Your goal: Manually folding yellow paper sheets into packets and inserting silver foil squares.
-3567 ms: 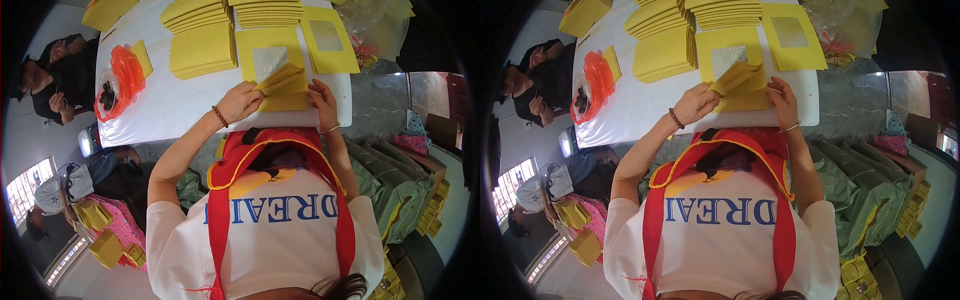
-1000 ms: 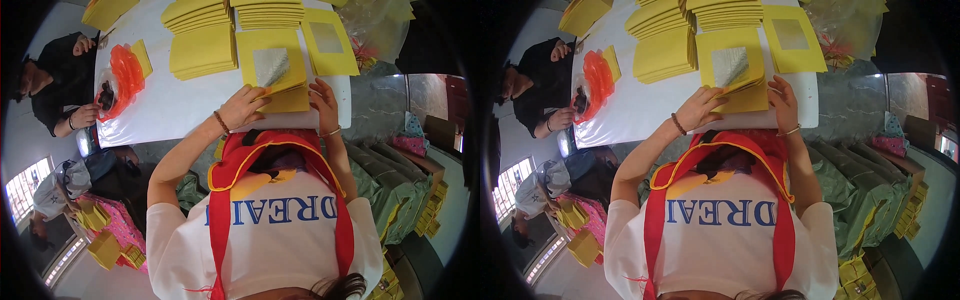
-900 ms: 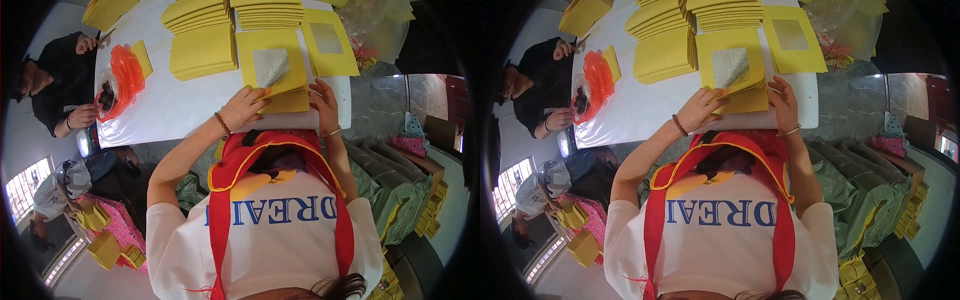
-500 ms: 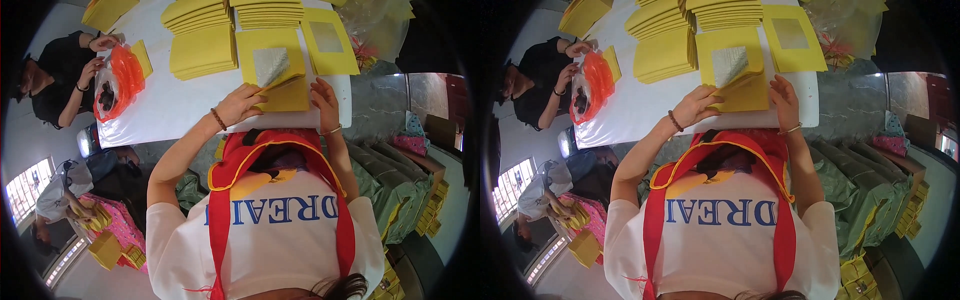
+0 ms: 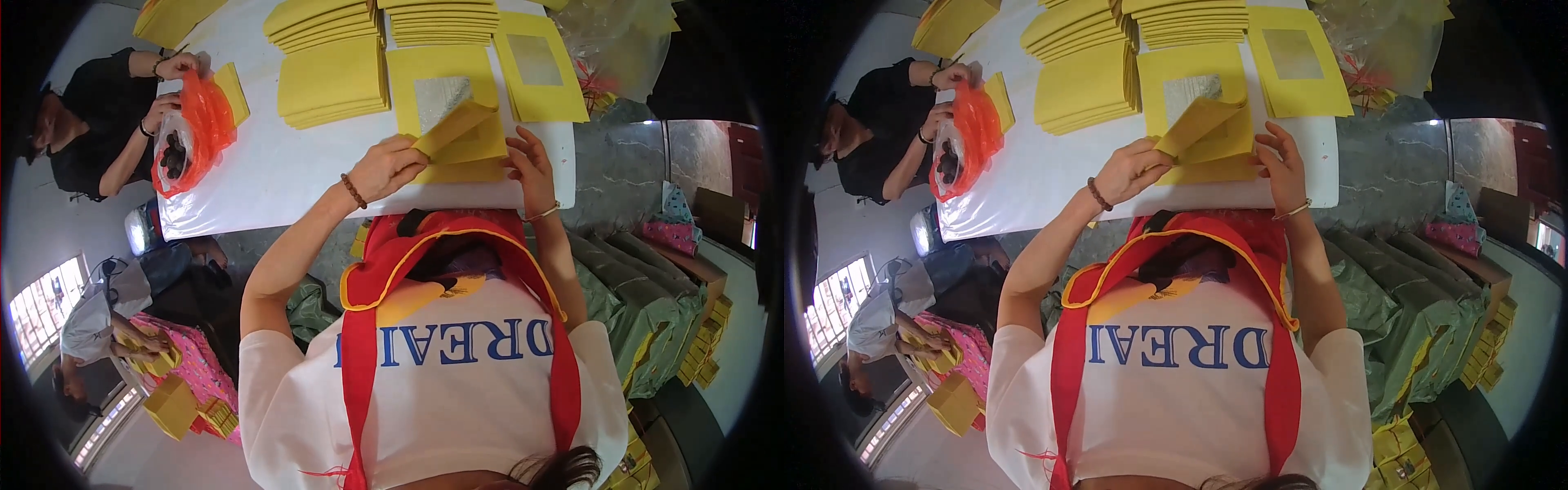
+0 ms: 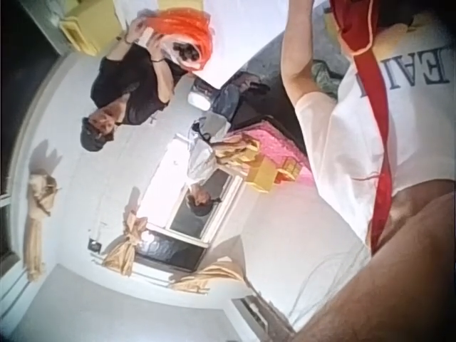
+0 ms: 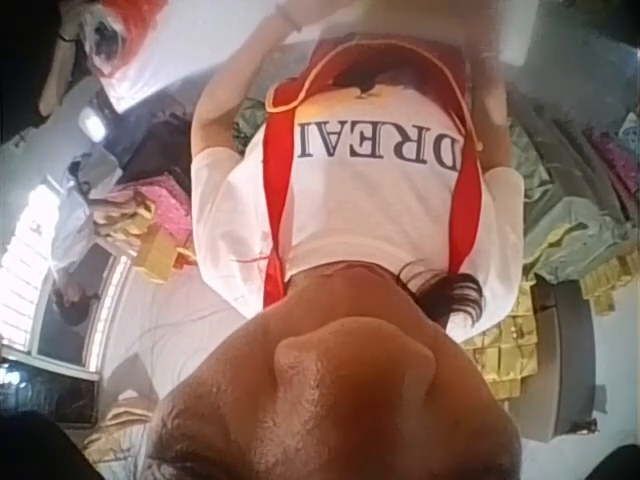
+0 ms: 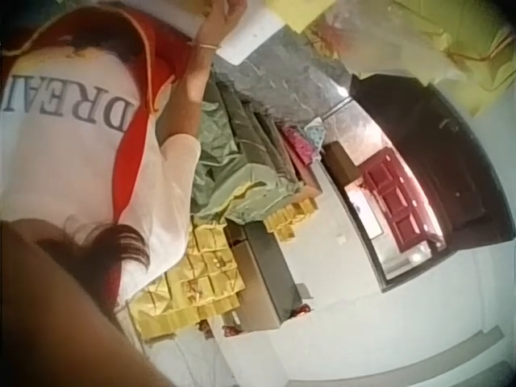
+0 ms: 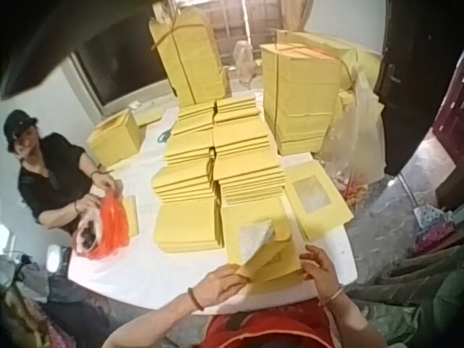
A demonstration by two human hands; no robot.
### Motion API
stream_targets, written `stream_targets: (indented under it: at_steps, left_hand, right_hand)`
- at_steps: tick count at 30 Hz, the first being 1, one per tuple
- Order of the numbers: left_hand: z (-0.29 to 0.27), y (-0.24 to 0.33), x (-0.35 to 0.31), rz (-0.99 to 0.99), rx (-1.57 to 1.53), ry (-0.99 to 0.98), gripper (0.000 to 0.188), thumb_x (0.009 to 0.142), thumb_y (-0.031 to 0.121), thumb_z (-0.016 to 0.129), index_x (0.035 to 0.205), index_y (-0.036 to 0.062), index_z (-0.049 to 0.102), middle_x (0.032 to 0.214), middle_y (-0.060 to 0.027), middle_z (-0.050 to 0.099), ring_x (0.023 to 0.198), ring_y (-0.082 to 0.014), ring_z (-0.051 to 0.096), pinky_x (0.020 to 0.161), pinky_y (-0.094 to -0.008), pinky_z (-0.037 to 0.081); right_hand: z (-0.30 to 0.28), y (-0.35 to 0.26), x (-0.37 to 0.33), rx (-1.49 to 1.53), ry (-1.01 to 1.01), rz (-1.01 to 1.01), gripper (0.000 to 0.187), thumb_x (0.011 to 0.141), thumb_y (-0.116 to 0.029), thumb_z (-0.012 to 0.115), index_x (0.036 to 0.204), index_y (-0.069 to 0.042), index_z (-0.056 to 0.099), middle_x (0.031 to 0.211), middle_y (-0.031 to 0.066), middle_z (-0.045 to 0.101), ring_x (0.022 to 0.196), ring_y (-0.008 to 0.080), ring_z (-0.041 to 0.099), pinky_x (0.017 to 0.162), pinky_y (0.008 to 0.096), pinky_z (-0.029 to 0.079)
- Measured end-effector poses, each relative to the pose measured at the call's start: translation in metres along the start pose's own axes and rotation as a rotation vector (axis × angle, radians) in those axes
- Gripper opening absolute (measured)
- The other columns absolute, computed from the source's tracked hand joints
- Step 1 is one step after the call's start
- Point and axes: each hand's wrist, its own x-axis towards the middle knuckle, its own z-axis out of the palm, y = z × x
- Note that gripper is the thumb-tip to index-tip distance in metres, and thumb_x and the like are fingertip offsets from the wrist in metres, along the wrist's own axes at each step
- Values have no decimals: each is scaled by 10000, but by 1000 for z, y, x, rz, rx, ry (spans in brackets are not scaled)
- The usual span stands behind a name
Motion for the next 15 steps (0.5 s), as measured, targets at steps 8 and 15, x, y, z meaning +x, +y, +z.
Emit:
stream_targets:
  at_steps: [8, 15]
  left_hand:
    - [1, -7, -2, -29, -37, 17, 101, 786, 88, 571, 860, 31, 609, 734, -112, 528, 705, -280, 536, 640, -362, 455]
    - [-4, -4, -3, -42, -20, -13, 119, 778, 80, 534, 846, 17, 607, 706, -119, 527, 687, -281, 538, 629, -370, 456]
  right_hand:
    - [6, 7, 3, 65, -57, 27, 441, 859, -137, 548, 1277, -105, 413, 1021, 67, 571, 716, 101, 550, 590, 210, 422]
    - [10, 6, 1, 174, -76, 40, 494, 863, -118, 538, 1314, -92, 339, 1114, 115, 552, 840, 160, 597, 670, 246, 466]
